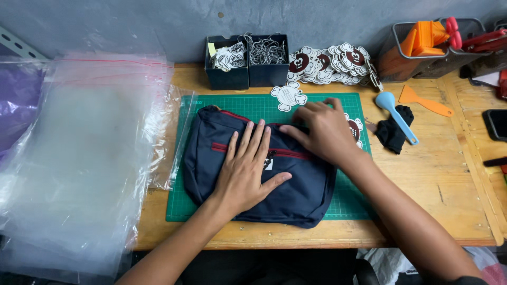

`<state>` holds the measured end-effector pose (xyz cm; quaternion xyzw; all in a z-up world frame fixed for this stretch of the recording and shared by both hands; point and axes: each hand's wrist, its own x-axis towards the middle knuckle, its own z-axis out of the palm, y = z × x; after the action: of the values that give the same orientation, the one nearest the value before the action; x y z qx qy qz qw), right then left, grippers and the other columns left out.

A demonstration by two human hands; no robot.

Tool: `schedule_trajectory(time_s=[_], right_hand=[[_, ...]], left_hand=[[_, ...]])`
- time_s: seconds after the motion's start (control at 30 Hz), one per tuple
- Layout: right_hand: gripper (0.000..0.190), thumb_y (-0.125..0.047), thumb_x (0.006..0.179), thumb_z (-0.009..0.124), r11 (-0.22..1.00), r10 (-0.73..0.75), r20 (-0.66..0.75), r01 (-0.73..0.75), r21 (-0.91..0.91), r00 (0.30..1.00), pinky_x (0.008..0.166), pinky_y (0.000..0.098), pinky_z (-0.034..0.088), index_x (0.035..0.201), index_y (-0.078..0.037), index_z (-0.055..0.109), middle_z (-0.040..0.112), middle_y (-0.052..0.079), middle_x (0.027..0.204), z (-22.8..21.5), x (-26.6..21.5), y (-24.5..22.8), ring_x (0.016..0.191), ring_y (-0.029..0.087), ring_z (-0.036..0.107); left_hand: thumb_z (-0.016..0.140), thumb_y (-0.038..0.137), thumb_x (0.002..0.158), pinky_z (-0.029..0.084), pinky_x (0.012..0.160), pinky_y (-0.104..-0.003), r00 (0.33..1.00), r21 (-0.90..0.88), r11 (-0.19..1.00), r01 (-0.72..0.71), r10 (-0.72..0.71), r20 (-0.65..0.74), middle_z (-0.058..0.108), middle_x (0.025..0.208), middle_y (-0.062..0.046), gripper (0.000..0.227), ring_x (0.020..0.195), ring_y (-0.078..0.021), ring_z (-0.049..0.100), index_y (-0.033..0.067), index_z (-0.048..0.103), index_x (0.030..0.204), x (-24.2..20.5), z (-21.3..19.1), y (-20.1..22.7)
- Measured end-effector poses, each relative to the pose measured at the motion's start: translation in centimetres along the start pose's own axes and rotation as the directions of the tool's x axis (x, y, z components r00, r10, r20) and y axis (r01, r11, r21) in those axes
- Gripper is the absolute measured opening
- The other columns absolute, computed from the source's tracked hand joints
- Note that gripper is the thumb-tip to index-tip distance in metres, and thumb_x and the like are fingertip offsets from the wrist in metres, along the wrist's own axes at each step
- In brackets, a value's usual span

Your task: The person zips a sling bag closed, tucks the strap inside, and places the bag into a plastic zip-top bag. They seal the plastic bag, wipe it with a cloth, and place the finished item into a basket containing other packed bags.

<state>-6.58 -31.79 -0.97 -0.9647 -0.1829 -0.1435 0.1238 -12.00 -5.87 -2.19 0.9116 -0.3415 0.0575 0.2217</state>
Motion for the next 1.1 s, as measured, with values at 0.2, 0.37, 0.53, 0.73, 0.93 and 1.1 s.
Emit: schedule_trajectory(time_s=[0.2, 0.37, 0.53, 0.73, 0.93, 1.1], right_hand=[[0.020, -0.031, 0.095, 0.089, 0.893, 0.113, 0.244, -0.206, 0.400, 0.963, 0.094, 0.0503, 0.060, 0.104, -0.013, 0.086, 0.085, 0.010, 0.084, -3.4, -1.0, 1.4, 0.094, 0.041, 0.084], [0.021, -0.034, 0.108, 0.077, 0.949, 0.051, 0.178, -0.103, 0.298, 0.983, 0.113, 0.0459, 0.047, 0.095, -0.019, 0.083, 0.077, 0.007, 0.068, 0.5, -1.5, 3.0, 0.083, 0.035, 0.075], [0.021, -0.034, 0.107, 0.078, 0.959, 0.025, 0.203, -0.081, 0.272, 0.979, 0.111, 0.0511, 0.051, 0.096, -0.017, 0.083, 0.073, 0.017, 0.069, 0.9, -1.6, 2.7, 0.092, 0.044, 0.071], [0.023, -0.046, 0.102, 0.083, 0.992, -0.105, 0.035, 0.107, -0.062, 0.994, 0.127, 0.0473, 0.039, 0.106, -0.025, 0.077, 0.077, 0.001, 0.067, 0.7, -2.4, 1.4, 0.085, 0.021, 0.082], [0.073, -0.057, 0.118, 0.052, 0.978, 0.012, 0.167, -0.047, 0.204, 0.986, 0.136, 0.0718, 0.017, 0.163, 0.000, 0.057, 0.061, 0.030, 0.164, -0.8, -7.6, -8.5, 0.163, 0.050, 0.046], [0.084, -0.061, 0.117, 0.047, 0.989, 0.011, 0.097, -0.024, 0.143, 0.995, 0.141, 0.0629, 0.008, 0.180, -0.007, 0.037, 0.034, 0.029, 0.184, 0.5, -7.4, -8.1, 0.173, 0.045, 0.026]], left_hand=[[0.062, 0.075, 0.106, 0.020, 0.136, -0.070, 0.999, 0.011, 1.000, -0.006, 0.006, -0.053, 0.036, 0.184, -0.029, 0.107, 0.173, -0.0487, 0.028, -0.0067, 0.043, 0.173, -0.2, 0.3, -0.1], [0.058, 0.063, 0.112, 0.016, 0.137, -0.070, 0.994, -0.075, 0.991, -0.110, 0.112, 0.013, 0.037, 0.186, -0.021, 0.090, 0.174, -0.0457, 0.025, 0.0012, 0.043, 0.176, 0.1, -1.0, 0.4], [0.050, 0.044, 0.121, 0.018, 0.138, -0.069, 0.963, -0.214, 0.943, -0.254, 0.268, 0.038, 0.051, 0.181, -0.007, 0.057, 0.172, -0.0381, 0.037, 0.0208, 0.055, 0.173, 0.3, -1.2, 0.2], [0.051, 0.054, 0.118, 0.014, 0.135, -0.076, 0.974, -0.242, 0.959, -0.146, 0.183, 0.136, 0.061, 0.172, -0.009, 0.056, 0.167, -0.0385, 0.044, 0.0224, 0.068, 0.162, 0.5, -1.3, 0.9], [0.058, 0.044, 0.111, 0.010, 0.134, -0.081, 0.966, -0.098, 0.985, -0.145, 0.162, 0.201, 0.049, 0.178, -0.017, 0.055, 0.172, -0.0393, 0.033, 0.0115, 0.070, 0.154, -0.6, -1.0, 2.2], [0.053, 0.031, 0.105, 0.008, 0.133, -0.081, 0.986, 0.014, 0.996, -0.091, 0.088, 0.140, 0.037, 0.185, -0.024, 0.063, 0.175, -0.0393, 0.027, 0.0063, 0.062, 0.162, -0.4, -0.5, 2.3]])
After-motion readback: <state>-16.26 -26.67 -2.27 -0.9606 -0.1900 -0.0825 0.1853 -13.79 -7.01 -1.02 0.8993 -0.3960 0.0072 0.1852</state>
